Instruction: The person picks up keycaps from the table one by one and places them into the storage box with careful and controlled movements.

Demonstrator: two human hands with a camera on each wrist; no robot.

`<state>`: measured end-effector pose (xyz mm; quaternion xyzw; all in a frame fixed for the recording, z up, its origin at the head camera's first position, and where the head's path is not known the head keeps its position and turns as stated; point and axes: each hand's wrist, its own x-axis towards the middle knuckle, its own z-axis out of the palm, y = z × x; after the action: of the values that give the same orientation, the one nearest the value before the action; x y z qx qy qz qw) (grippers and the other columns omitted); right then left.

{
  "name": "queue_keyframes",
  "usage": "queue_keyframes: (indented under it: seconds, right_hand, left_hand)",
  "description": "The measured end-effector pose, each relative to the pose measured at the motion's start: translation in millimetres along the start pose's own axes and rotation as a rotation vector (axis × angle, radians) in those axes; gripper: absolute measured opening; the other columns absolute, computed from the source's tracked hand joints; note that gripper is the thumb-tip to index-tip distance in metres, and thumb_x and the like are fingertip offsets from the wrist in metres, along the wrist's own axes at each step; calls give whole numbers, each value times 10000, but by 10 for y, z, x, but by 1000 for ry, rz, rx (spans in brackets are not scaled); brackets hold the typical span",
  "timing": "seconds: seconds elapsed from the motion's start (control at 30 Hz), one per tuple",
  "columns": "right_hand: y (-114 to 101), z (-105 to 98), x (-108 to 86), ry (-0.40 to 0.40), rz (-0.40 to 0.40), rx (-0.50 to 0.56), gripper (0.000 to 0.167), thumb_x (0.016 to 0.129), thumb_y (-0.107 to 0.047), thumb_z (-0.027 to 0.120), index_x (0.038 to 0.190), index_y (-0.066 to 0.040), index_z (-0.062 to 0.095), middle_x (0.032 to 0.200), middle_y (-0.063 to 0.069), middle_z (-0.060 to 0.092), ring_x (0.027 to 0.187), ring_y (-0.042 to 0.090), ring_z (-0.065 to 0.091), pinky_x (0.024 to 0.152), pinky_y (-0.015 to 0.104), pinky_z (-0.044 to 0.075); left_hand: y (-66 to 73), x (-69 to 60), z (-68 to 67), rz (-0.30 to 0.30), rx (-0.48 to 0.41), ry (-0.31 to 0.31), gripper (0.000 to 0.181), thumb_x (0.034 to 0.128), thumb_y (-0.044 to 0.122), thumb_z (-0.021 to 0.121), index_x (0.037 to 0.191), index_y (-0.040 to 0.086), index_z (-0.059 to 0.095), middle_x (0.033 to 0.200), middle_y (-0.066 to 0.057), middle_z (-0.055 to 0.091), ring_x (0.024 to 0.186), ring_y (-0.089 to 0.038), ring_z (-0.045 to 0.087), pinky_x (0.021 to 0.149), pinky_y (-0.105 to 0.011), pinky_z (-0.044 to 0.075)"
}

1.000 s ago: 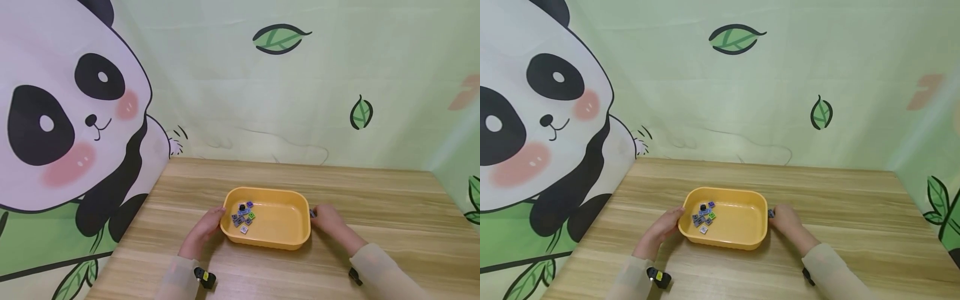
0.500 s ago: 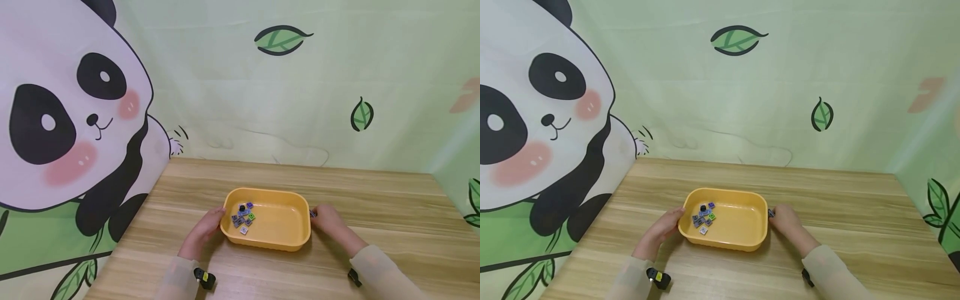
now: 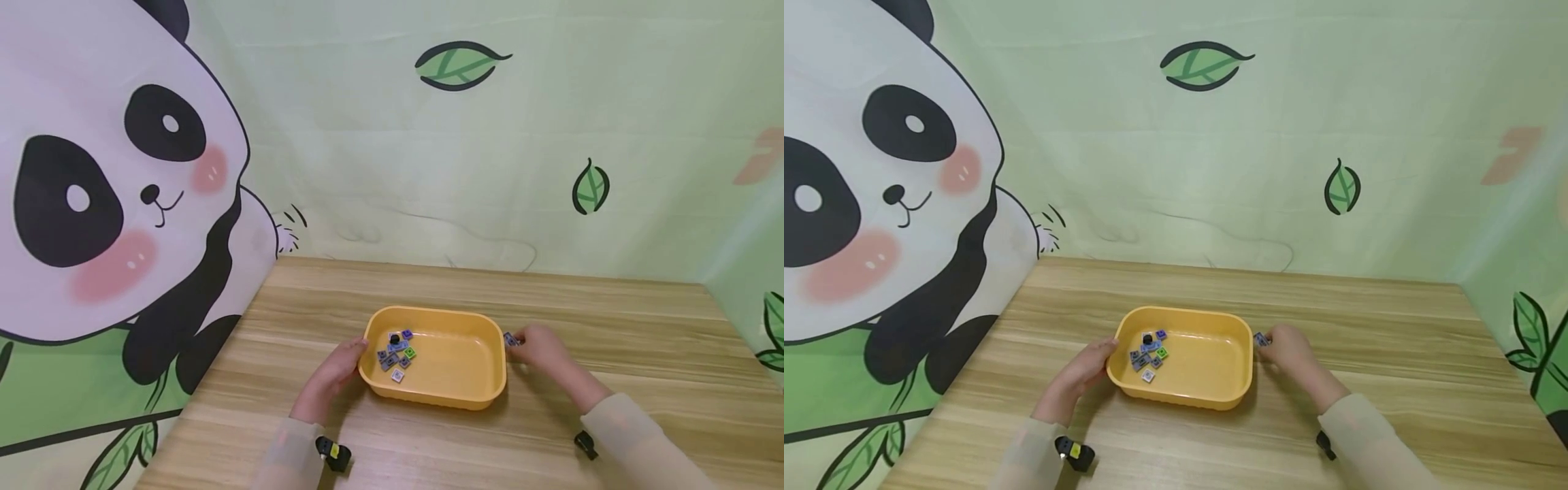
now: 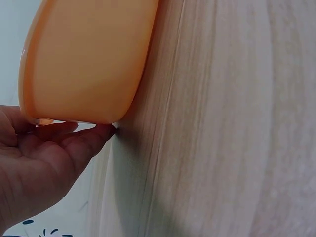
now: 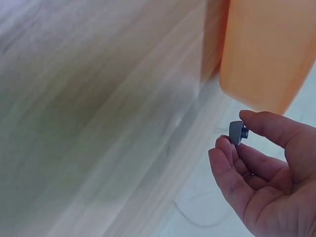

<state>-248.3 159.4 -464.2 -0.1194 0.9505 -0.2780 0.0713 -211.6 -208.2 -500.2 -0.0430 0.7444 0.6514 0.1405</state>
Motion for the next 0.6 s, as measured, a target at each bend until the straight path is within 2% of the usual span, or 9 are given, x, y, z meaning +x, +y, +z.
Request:
queue_keyframes:
  seconds: [0.23, 0.43, 0.6]
  right_hand:
    - [-33, -99, -17, -1, 3, -15, 231, 886, -149, 707, 915, 73, 763, 740, 109, 696, 661, 176, 555, 599, 286, 478]
    - [-64, -223, -8, -10, 3, -52, 300, 886, -131, 694, 1041, 124, 729, 936, 245, 747, 775, 245, 639, 735, 411, 586]
    - [-100, -339, -6, -10, -14, -37, 308, 899, -112, 684, 1073, 140, 717, 928, 247, 747, 725, 206, 601, 656, 325, 543]
  left_hand:
    - [9, 4, 15, -20, 11, 26, 495, 1107, 141, 293, 1461, -192, 386, 1318, -367, 587, 930, -147, 636, 797, -248, 568]
    - [6, 11, 9, -2, 6, 5, 498, 1105, 135, 284, 1450, -210, 382, 1317, -384, 573, 944, -148, 636, 806, -249, 572]
    - [10, -1, 4, 2, 9, 0, 495, 1102, 132, 291, 1445, -212, 387, 1315, -389, 572, 961, -163, 643, 820, -266, 580]
